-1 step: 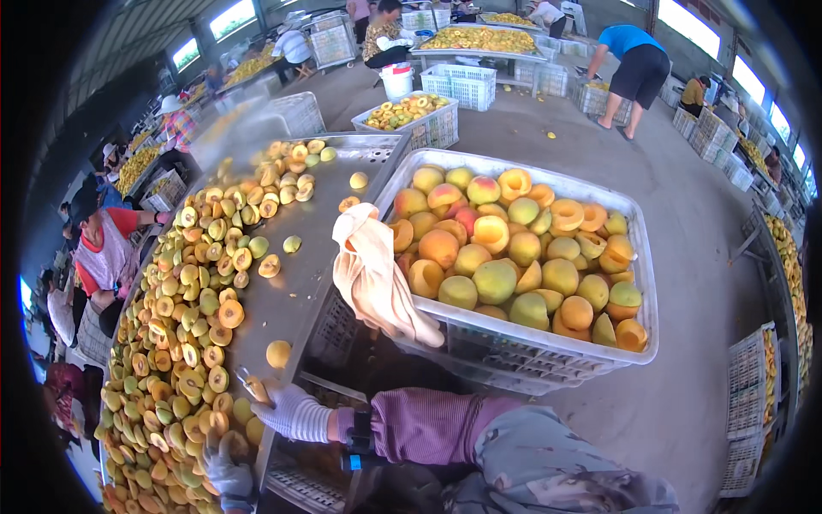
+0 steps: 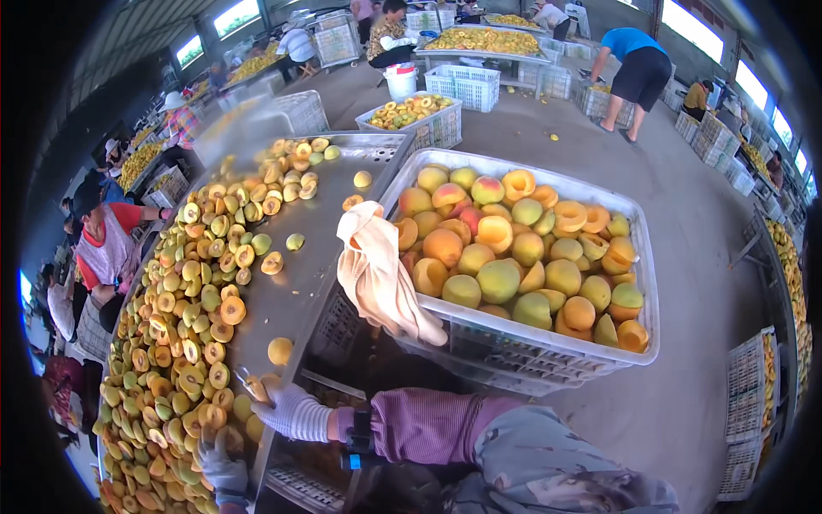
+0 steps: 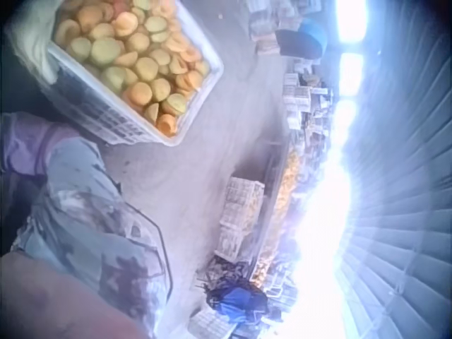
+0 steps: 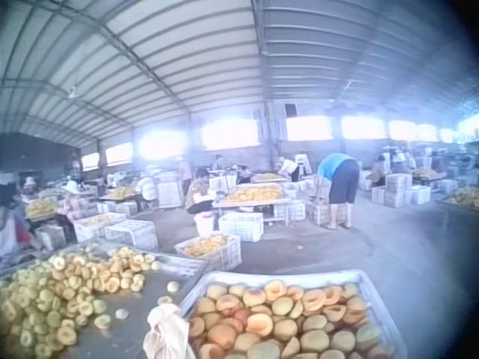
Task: The person reaches into a pile of peaches on a metal table, picks one up, and uses a handheld tool to remove the pit. They then drop the pit into a small basket and place the cored peach into a large white crate.
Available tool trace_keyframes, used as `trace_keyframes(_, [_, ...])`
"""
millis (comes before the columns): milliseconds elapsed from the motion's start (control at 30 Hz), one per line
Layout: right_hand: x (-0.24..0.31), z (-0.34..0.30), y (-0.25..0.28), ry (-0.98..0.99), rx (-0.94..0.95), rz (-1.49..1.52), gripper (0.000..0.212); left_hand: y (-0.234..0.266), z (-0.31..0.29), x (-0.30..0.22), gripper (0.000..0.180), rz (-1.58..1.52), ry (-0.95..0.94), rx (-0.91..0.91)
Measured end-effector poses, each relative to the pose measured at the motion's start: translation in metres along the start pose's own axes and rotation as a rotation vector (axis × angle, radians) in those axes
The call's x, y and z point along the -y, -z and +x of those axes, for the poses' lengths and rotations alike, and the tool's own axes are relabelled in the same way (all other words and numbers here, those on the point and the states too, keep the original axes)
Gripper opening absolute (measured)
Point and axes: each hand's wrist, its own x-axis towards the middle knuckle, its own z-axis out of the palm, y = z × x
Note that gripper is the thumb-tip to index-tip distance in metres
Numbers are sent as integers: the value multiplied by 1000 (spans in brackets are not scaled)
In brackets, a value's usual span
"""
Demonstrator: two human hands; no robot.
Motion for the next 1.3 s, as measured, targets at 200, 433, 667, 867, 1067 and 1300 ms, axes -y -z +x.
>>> trace_keyframes(200, [11, 2, -12, 68, -73, -8, 20, -11, 3, 56, 62, 116, 80, 12])
trace_keyframes(433, [17, -7, 0, -51, -88, 120, 23, 7, -9, 43, 61, 264, 321, 211])
trace_keyframes(667, [15, -11, 10, 16, -106, 43, 25, 11, -39, 67, 55, -159, 276, 62])
trace_keyframes(867, [11, -10, -20, 212, -10, -52, 29, 5, -50, 50, 33, -170, 435, -48])
trace_keyframes(1067, [38, 4, -31, 301, 96, -217, 30, -6, -47, 31, 39, -1703, 539, -399])
trace_keyframes(1300, [26, 4, -62, 322, 207, -261, 28, 35, -30, -18, 66, -1467, 329, -405])
